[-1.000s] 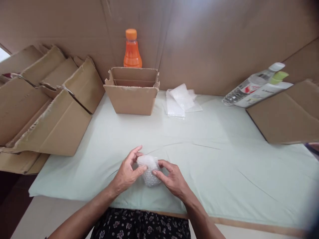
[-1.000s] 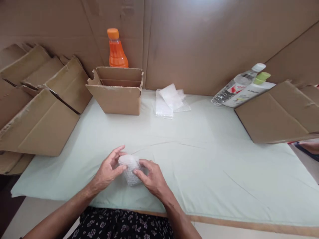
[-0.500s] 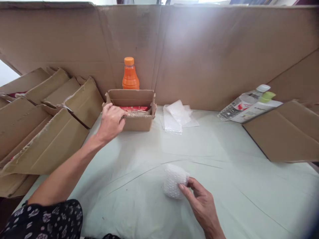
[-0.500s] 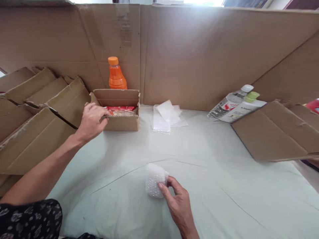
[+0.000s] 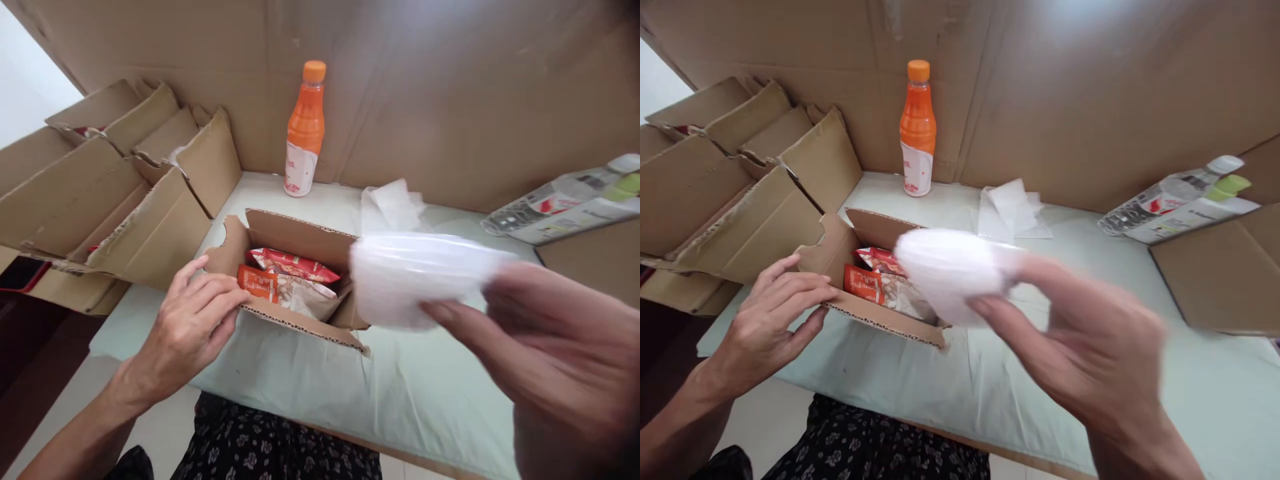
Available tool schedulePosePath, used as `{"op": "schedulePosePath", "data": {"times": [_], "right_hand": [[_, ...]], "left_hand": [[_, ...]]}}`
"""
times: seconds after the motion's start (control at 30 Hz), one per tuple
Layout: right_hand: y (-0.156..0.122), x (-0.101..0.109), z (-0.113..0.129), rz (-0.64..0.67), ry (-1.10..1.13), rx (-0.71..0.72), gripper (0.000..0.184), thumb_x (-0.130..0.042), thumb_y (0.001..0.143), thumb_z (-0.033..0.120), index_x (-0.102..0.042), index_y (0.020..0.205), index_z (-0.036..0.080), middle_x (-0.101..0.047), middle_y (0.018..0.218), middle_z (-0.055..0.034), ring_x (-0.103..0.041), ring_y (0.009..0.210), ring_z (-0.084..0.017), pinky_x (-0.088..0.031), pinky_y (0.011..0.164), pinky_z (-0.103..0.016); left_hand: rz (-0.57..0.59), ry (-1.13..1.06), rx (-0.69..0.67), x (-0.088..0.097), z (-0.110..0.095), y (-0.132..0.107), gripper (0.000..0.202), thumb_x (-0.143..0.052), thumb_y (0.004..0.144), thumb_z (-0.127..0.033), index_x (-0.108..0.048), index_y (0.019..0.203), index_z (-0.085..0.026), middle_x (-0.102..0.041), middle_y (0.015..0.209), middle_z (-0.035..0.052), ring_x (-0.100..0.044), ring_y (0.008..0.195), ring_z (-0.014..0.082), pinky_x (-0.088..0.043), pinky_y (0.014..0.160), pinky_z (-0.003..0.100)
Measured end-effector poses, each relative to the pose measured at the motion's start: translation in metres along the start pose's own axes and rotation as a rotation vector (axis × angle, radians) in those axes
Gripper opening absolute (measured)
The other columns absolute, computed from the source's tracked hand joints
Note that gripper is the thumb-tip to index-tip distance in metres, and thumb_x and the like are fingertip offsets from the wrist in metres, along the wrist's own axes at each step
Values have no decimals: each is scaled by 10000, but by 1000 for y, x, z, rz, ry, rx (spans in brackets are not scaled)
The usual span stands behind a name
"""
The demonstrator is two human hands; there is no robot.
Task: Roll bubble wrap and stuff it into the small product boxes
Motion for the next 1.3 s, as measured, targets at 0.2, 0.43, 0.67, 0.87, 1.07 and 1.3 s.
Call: {"op": "schedulePosePath", "data": {"times": [0.2,0.43,0.67,0.87,1.07,1.3], "right_hand": [[62,-102,62,846,-424,328,117,-621,895,223,-718,950,185,-730,816,-53,-673,741,-204,-453,643,-297],[53,-168,60,1268,-578,279,231,-516,894,110,-734,968,119,-757,859,-126,-714,768,-240,-480,655,-309],[32,-39,9,299,-295,120,255,-586,940,391,-708,1119,255,-762,1058,-67,-710,939,-257,-545,833,-392],[-82,-67,-64,249,-81,-219,393,-605,891,505,-653,1160,222,-762,1010,-83,-716,847,-257,-582,736,-381],[-95,-130,-89,158,12,-425,425,-544,859,579,-641,973,181,-724,876,-123,-672,739,-262,-559,659,-394],[-73,-98,-153,157,94,-513,432,-641,791,595,-635,955,195,-740,963,-138,-688,915,-303,-554,802,-444]], "left_hand": [[-143,-57,27,-6,10,-10,290,-613,831,28,-632,1035,-178,-740,961,41,-700,994,204,-446,1106,526],[-216,-82,42,-10,8,-12,324,-658,810,16,-638,1064,-185,-730,980,38,-661,1096,236,-462,1102,526],[-400,-205,425,-30,28,-55,544,-698,837,-117,-557,1348,-240,-628,1278,95,-611,1216,248,-509,1075,447],[-228,-719,855,-87,55,-96,527,-669,886,-304,-527,1390,-245,-576,1382,106,-656,1149,228,-551,1025,410],[-240,-899,887,-130,26,-41,407,-569,915,-317,-556,1302,-191,-648,1225,108,-643,1153,232,-534,1026,410],[-164,-917,859,-157,-37,-51,698,-571,887,-193,-341,1536,-309,-400,1574,95,-453,1422,273,-452,1148,431]]}}
Point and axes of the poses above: each hand's wrist, its own y-axis towards the middle knuckle, its own x-axis out of the back of the hand, z = x × y, the point moved 3 cm from there along y, towards the middle knuckle
